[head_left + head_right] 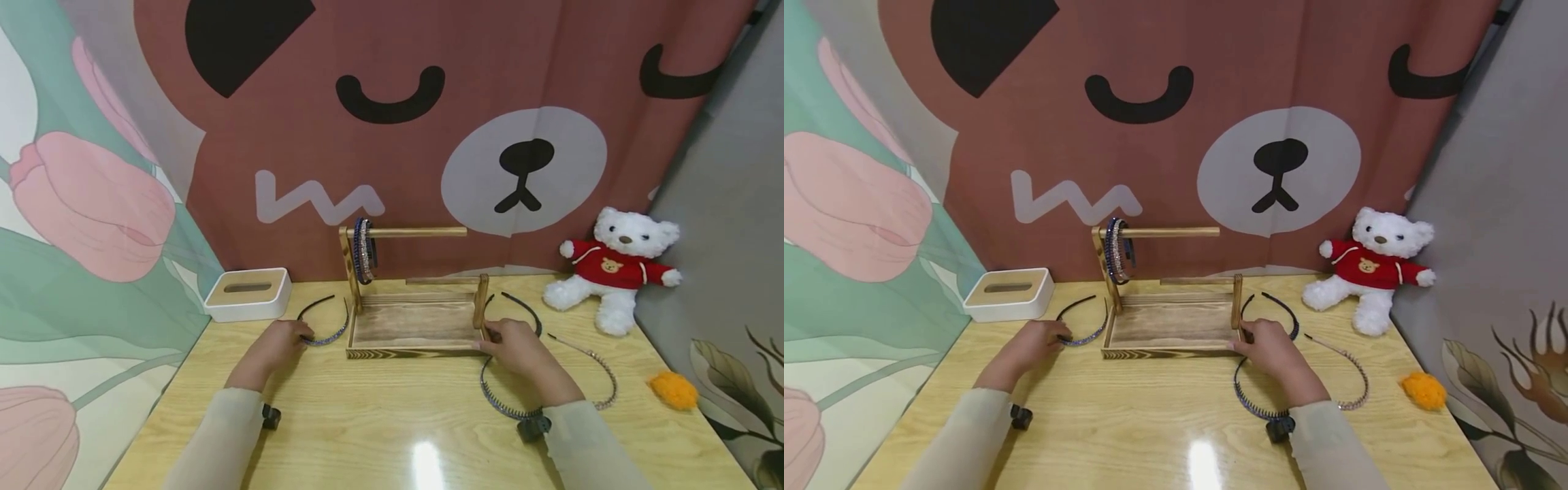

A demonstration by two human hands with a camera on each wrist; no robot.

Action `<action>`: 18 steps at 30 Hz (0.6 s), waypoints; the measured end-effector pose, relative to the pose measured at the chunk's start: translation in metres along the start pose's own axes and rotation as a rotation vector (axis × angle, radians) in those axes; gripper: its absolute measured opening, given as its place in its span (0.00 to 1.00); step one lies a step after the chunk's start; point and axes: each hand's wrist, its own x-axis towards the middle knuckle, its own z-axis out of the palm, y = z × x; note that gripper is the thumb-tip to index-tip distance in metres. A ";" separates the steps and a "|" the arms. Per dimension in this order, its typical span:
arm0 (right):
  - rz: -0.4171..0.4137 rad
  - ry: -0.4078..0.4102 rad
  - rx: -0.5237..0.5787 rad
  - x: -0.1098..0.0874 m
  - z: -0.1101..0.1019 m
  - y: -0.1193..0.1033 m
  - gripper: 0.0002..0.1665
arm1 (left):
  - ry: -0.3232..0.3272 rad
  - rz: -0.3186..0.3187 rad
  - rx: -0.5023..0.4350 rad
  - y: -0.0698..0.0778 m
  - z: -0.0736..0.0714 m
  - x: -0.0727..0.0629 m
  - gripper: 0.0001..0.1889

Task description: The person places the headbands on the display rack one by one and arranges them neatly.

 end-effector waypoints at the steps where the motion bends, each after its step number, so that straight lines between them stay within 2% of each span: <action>1: 0.001 -0.003 0.000 -0.001 0.000 0.000 0.34 | -0.006 -0.002 0.006 0.000 0.001 0.000 0.12; 5: 0.012 -0.001 0.002 -0.003 0.000 -0.001 0.35 | -0.009 0.003 0.025 0.000 0.002 0.001 0.11; 10: 0.013 -0.001 0.005 -0.002 0.002 0.000 0.34 | 0.026 0.005 0.025 -0.001 0.002 -0.002 0.13; 14: 0.013 -0.011 0.014 -0.001 0.002 0.000 0.33 | 0.074 -0.062 -0.026 0.002 -0.004 -0.006 0.09; 18: 0.017 -0.012 0.019 0.000 0.000 0.000 0.34 | 0.149 -0.152 -0.151 0.011 -0.015 -0.009 0.10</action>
